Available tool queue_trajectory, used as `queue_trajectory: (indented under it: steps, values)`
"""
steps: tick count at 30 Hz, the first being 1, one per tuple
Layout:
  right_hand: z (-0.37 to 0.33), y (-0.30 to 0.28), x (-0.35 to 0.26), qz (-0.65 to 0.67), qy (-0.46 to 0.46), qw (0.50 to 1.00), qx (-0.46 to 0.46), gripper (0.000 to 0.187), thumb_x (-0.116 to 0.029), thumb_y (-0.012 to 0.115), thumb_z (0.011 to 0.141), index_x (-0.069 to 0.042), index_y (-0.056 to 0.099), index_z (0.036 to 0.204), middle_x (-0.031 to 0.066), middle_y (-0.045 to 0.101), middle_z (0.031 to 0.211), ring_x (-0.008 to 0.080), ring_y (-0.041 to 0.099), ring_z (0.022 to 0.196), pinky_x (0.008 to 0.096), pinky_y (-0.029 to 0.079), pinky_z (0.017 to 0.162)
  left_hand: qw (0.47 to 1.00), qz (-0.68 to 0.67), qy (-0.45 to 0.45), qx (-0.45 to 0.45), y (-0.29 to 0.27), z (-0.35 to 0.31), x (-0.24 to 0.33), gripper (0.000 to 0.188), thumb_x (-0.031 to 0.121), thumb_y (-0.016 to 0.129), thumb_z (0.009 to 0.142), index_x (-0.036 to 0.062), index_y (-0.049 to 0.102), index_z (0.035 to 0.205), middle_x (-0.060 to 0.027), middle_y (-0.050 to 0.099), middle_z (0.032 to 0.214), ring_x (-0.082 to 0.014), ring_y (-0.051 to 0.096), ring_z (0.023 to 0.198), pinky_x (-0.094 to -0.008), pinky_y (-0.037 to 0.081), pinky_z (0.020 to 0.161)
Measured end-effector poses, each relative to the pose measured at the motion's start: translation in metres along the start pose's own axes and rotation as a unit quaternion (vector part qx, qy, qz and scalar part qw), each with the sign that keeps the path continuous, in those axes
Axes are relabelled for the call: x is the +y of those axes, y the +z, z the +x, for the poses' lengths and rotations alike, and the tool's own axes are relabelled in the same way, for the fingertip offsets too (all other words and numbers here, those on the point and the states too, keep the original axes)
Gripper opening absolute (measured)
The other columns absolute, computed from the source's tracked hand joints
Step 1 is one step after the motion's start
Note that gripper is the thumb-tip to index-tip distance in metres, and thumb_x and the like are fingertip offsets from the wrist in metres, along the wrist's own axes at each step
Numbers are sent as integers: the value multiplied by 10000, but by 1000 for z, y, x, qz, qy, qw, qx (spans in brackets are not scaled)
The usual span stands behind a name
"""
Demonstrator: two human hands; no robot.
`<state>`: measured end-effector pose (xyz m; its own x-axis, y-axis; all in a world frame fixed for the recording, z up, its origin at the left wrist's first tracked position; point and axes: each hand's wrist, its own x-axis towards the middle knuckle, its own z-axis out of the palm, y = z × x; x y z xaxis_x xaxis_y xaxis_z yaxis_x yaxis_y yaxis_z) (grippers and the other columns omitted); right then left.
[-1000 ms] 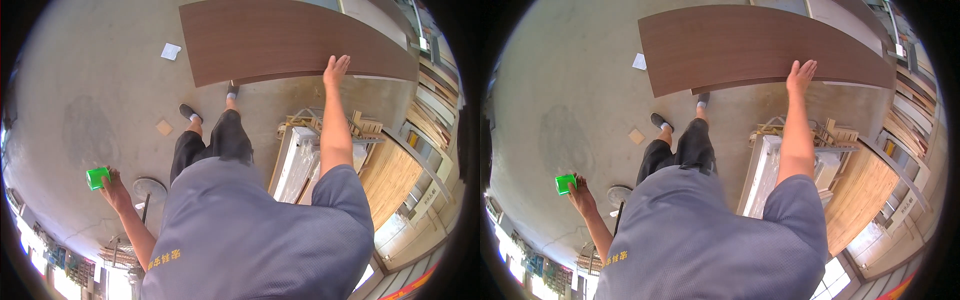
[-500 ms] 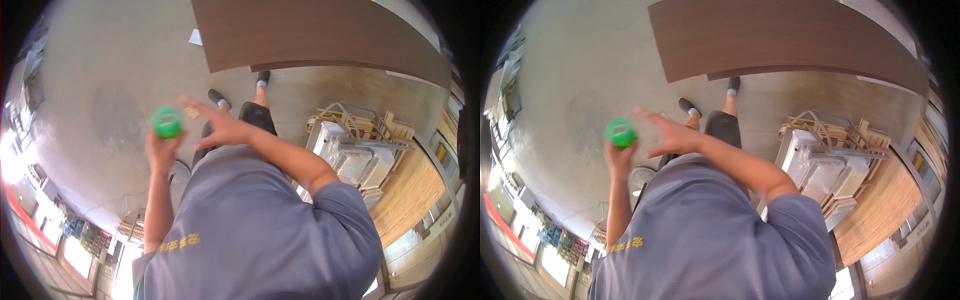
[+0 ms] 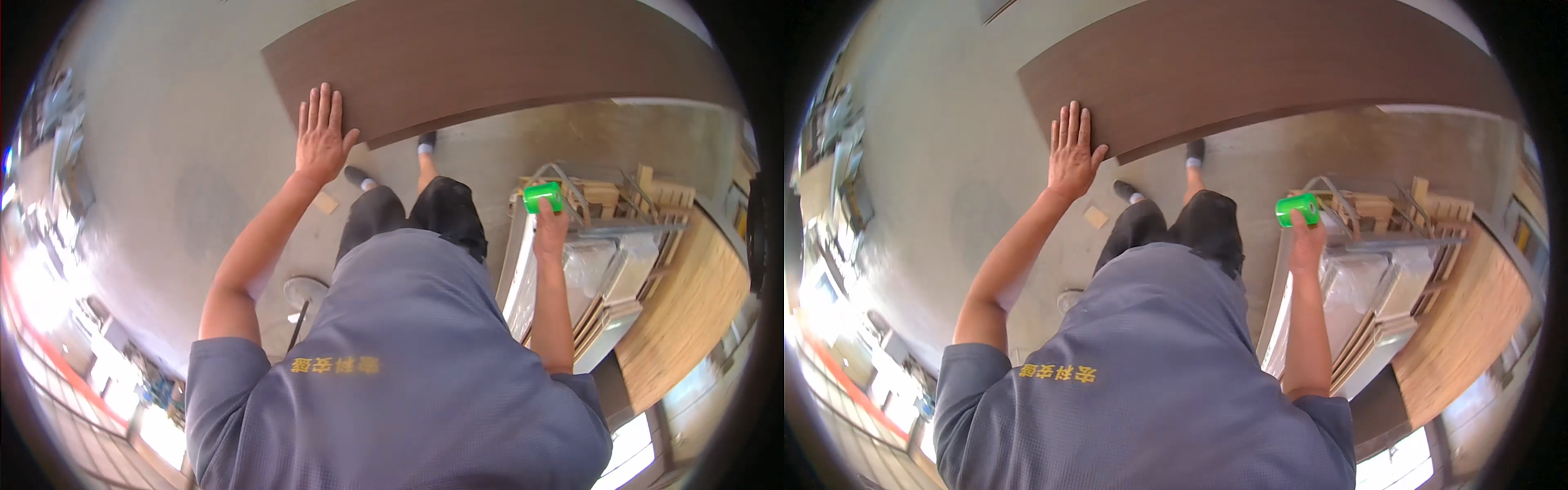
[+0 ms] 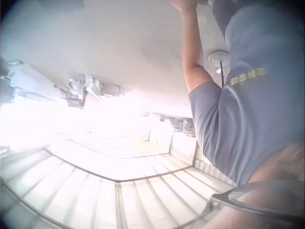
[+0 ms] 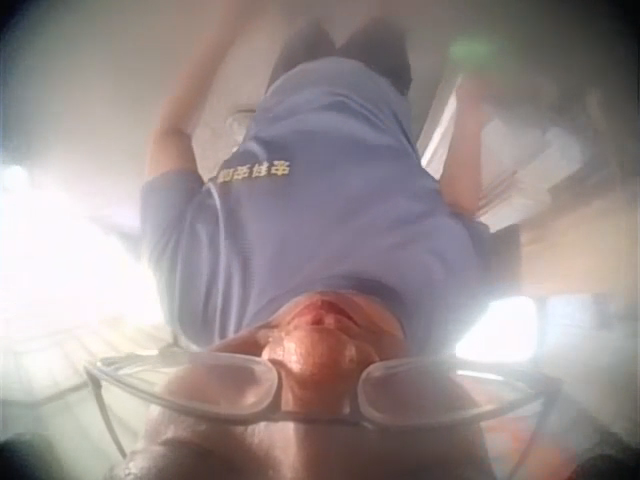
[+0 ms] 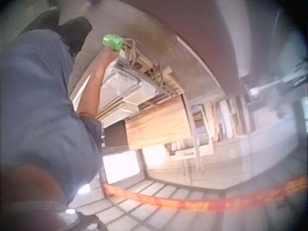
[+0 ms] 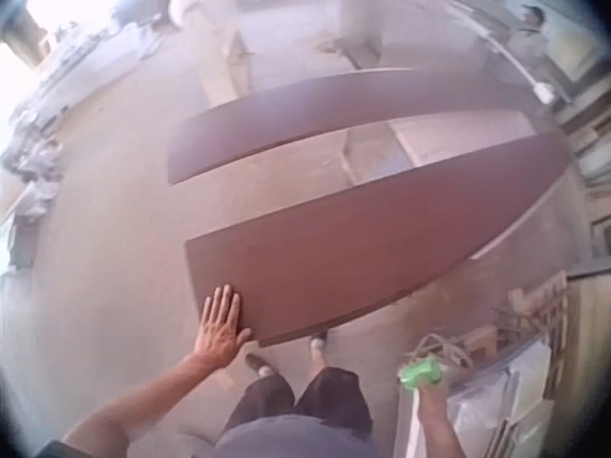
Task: The person carries long wooden boards across a workshop, places them on a table, and applies a green tape-like edging material by hand to the narrow sides of the boards.
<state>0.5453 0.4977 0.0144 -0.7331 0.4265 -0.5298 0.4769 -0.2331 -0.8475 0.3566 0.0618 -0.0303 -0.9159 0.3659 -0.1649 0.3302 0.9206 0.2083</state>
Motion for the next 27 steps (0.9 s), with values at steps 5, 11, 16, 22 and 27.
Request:
queue_trajectory:
  steps: [5,11,16,22,27]
  values:
    - [-3,5,-6,93,-37,995,23,601,-308,718,965,39,514,1412,111,605,1333,211,603,1199,362,453,1081,967,47,248,15,10,119,171,786,491,564,977,48,325,1580,-127,241,1685,-307,187,1566,-459,128,1275]
    - [68,105,-68,111,-159,977,87,547,-225,723,938,-7,531,1401,71,630,1201,145,599,1050,302,491,914,913,12,407,4,17,180,215,784,510,538,975,72,325,1590,-98,238,1692,-298,192,1566,-478,109,1277]
    - [105,175,-86,16,-177,974,140,500,-200,779,873,-29,549,1283,51,615,1111,147,589,984,312,502,862,999,-20,22,-14,-48,184,26,698,491,470,1023,74,362,1573,-103,187,1706,-290,118,1581,-474,80,1278]
    - [86,253,-27,77,-190,970,129,387,-188,729,919,-38,540,1221,84,651,1036,171,656,873,320,548,774,980,-38,-125,153,-80,208,-235,682,300,501,1057,34,210,1614,-185,174,1690,-353,148,1565,-487,108,1278]
    - [9,330,3,224,-4,954,198,370,-373,595,1021,-23,603,1141,119,702,1016,198,697,771,330,529,643,985,-4,11,174,-123,322,-305,768,399,508,1043,-17,184,1602,-198,144,1692,-354,121,1569,-471,102,1282]
